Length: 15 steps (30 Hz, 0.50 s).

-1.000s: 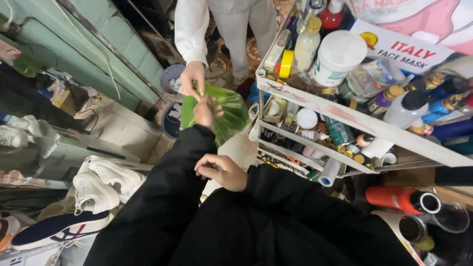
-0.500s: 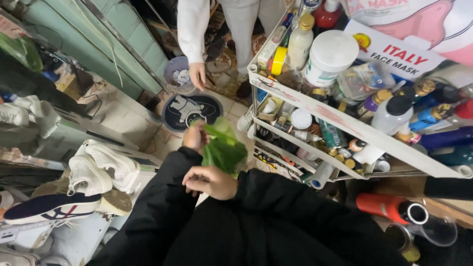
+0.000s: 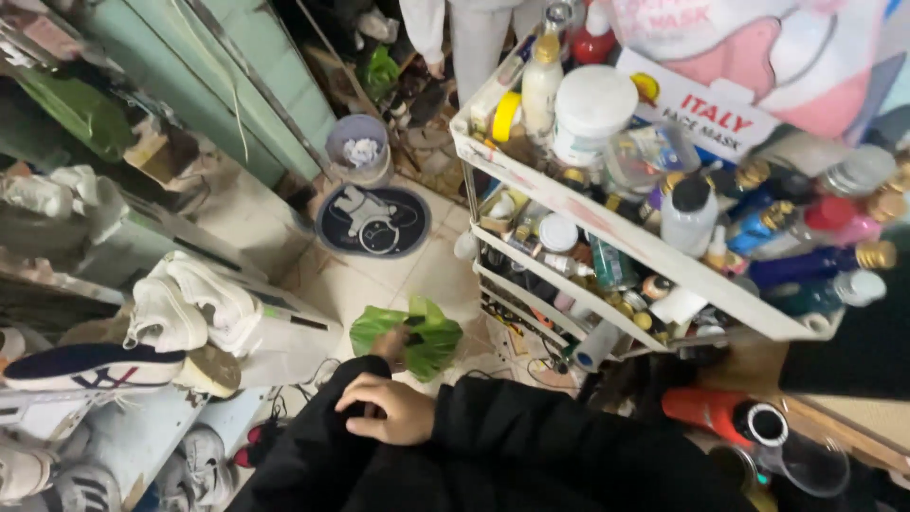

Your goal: The person is sitting on the floor and lacing a white sneaker with red accents, threading the laces through the eyelets one by one.

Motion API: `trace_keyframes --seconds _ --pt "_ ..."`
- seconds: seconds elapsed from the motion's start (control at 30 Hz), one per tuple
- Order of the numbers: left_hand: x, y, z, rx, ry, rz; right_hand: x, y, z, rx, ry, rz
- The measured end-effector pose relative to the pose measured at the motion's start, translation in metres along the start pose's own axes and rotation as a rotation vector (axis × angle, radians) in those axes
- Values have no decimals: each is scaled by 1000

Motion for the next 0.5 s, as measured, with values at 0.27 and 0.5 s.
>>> trace_keyframes --seconds 0.27,0.5 --pt "18 -39 -50 -119 62 22 40 -32 7 -42 -377 12" --pt "-4 -69 -168 -108 208 -97 88 -66 -30 -42 -526 -10"
Point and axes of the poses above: each hand's wrist, its own y-axis towards the middle knuckle, its own x-axis out of the palm, z = x × y, the point moved 6 cm from there along y, towards the middle knuckle, and after that the axes turned 9 degrees about -y, right-handed, at the moved point
